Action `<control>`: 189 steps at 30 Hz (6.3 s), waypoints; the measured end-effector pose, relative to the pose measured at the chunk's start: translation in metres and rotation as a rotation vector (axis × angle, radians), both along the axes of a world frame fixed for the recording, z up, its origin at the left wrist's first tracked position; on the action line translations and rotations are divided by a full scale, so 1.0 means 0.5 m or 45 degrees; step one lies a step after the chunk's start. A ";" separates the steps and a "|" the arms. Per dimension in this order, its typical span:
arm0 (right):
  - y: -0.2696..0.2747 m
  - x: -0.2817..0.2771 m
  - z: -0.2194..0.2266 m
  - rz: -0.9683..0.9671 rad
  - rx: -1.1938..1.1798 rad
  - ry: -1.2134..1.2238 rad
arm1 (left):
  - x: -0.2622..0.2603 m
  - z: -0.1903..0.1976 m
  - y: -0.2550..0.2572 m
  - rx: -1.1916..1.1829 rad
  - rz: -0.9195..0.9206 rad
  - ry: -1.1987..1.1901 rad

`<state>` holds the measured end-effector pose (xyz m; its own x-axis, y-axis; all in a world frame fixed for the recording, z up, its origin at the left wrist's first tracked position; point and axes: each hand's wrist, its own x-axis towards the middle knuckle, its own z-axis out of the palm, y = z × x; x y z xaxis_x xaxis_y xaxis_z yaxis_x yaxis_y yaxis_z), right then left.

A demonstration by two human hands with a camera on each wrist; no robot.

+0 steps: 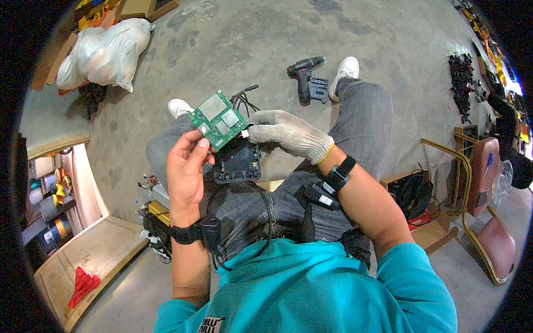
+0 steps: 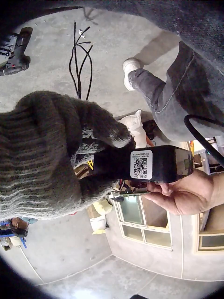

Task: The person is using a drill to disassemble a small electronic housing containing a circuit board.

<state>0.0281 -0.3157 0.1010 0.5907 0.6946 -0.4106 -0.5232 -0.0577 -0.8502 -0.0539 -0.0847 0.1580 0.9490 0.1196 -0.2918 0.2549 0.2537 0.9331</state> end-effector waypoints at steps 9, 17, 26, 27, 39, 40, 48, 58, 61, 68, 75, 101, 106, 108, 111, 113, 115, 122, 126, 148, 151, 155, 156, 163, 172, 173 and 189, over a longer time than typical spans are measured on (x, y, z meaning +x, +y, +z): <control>0.002 -0.005 -0.002 -0.047 -0.003 -0.007 | 0.001 0.006 -0.002 -0.036 -0.020 0.041; 0.002 -0.006 -0.006 -0.039 0.016 0.001 | 0.004 0.010 -0.007 -0.033 -0.020 0.038; 0.003 -0.002 -0.001 -0.002 0.020 -0.030 | 0.007 0.013 -0.006 -0.030 -0.027 0.052; 0.003 -0.002 -0.004 -0.001 0.022 -0.051 | 0.007 0.014 -0.006 -0.029 -0.029 0.058; 0.006 -0.003 0.004 -0.011 0.033 -0.001 | 0.008 0.009 -0.005 -0.037 -0.031 0.057; 0.006 -0.003 0.003 -0.010 0.033 -0.001 | 0.008 0.009 -0.005 -0.037 -0.031 0.057; 0.007 -0.003 -0.002 -0.017 -0.021 -0.072 | 0.008 0.009 -0.005 -0.045 -0.029 0.061; 0.006 -0.001 0.003 0.049 -0.049 -0.056 | 0.010 0.010 -0.014 0.005 0.020 0.053; 0.006 -0.002 -0.009 0.050 0.014 -0.074 | 0.007 -0.001 -0.010 0.059 -0.028 0.042; 0.006 -0.003 0.000 0.057 -0.003 -0.040 | 0.010 0.009 -0.021 0.121 0.024 0.055; 0.005 -0.004 -0.007 0.058 -0.002 -0.075 | 0.009 0.015 -0.022 0.110 0.010 0.046; 0.004 0.000 0.012 0.106 -0.023 -0.049 | 0.016 0.002 -0.018 0.309 0.091 0.048; 0.003 0.001 0.006 0.147 -0.055 -0.040 | 0.015 -0.006 -0.017 0.330 0.129 0.012; 0.005 -0.001 -0.001 0.122 -0.034 -0.037 | 0.016 -0.002 -0.019 0.307 0.146 0.029; 0.004 0.000 0.002 0.125 -0.044 -0.044 | 0.016 0.004 -0.019 0.298 0.136 0.029; 0.003 0.000 0.006 0.118 -0.043 -0.038 | 0.013 0.001 -0.011 0.282 0.101 0.037; 0.003 0.000 0.006 0.112 -0.041 -0.033 | 0.010 -0.002 -0.011 0.266 0.066 0.044; 0.003 -0.002 0.011 0.090 -0.094 -0.126 | 0.002 0.003 -0.023 0.346 -0.010 -0.007; 0.004 -0.002 0.003 0.072 -0.072 -0.051 | 0.002 0.001 -0.023 0.295 -0.019 0.000; 0.007 -0.001 0.010 0.094 -0.022 -0.014 | 0.005 0.001 -0.009 0.234 0.025 0.068; 0.008 -0.001 0.008 0.073 0.007 0.004 | 0.005 0.004 -0.009 0.253 0.021 0.083; 0.007 0.001 0.017 0.095 -0.041 -0.013 | 0.006 0.007 -0.012 0.297 0.013 0.068; 0.007 0.001 0.020 0.099 -0.050 -0.024 | 0.006 0.008 -0.014 0.310 0.012 0.058; 0.006 0.001 0.017 0.111 -0.050 -0.029 | 0.004 0.001 -0.011 0.274 0.001 0.043; 0.004 0.000 0.013 0.108 -0.059 -0.049 | 0.002 0.009 -0.017 0.229 -0.011 0.014; 0.003 0.000 0.010 0.112 -0.057 -0.073 | 0.001 0.008 -0.017 0.214 -0.016 0.008; 0.003 0.000 0.015 0.120 -0.071 -0.103 | -0.001 0.005 -0.018 0.188 -0.017 -0.005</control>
